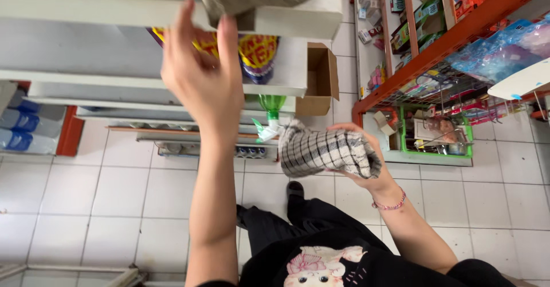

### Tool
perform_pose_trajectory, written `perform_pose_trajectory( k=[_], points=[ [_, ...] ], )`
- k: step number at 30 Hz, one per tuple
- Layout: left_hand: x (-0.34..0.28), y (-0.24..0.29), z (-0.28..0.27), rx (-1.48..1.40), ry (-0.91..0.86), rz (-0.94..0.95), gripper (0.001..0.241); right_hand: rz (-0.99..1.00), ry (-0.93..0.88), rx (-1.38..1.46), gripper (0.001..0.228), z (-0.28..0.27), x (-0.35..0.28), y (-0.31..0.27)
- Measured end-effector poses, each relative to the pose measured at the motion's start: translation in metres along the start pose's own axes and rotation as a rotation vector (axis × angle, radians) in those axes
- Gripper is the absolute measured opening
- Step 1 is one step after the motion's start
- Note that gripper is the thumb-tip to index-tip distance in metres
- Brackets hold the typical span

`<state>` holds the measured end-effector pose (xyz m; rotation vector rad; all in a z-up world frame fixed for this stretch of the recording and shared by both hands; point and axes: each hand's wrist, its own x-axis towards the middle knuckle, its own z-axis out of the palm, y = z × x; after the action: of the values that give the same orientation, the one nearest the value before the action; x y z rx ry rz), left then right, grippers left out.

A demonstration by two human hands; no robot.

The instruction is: The person cleans the glass door of a commercial refrigerator using a spray bottle and a cloth. They then move to a nearby shelving unit and wipe the orange shelf edges and product packaging with the cloth.

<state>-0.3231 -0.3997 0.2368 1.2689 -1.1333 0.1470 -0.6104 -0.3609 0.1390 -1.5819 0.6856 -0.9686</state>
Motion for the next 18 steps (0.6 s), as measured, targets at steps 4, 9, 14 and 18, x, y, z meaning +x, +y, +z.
perform_pose_trajectory(
  k=[4,9,14,18],
  points=[
    [0.025,0.01,0.033,-0.065,0.106,0.068,0.016,-0.123,-0.021,-0.11,0.06,-0.029,-0.004,-0.002],
    [0.006,0.065,0.031,-0.258,-0.007,0.133,0.011,-0.04,0.058,0.122,0.03,-0.061,-0.004,0.003],
    [-0.026,0.125,-0.008,-0.226,-0.499,0.283,0.021,-0.446,0.045,-0.012,0.018,-0.068,0.013,-0.024],
    [-0.069,0.122,0.003,-0.506,-0.973,-0.064,0.017,-0.532,0.052,-0.085,0.012,-0.064,0.025,-0.033]
  ],
)
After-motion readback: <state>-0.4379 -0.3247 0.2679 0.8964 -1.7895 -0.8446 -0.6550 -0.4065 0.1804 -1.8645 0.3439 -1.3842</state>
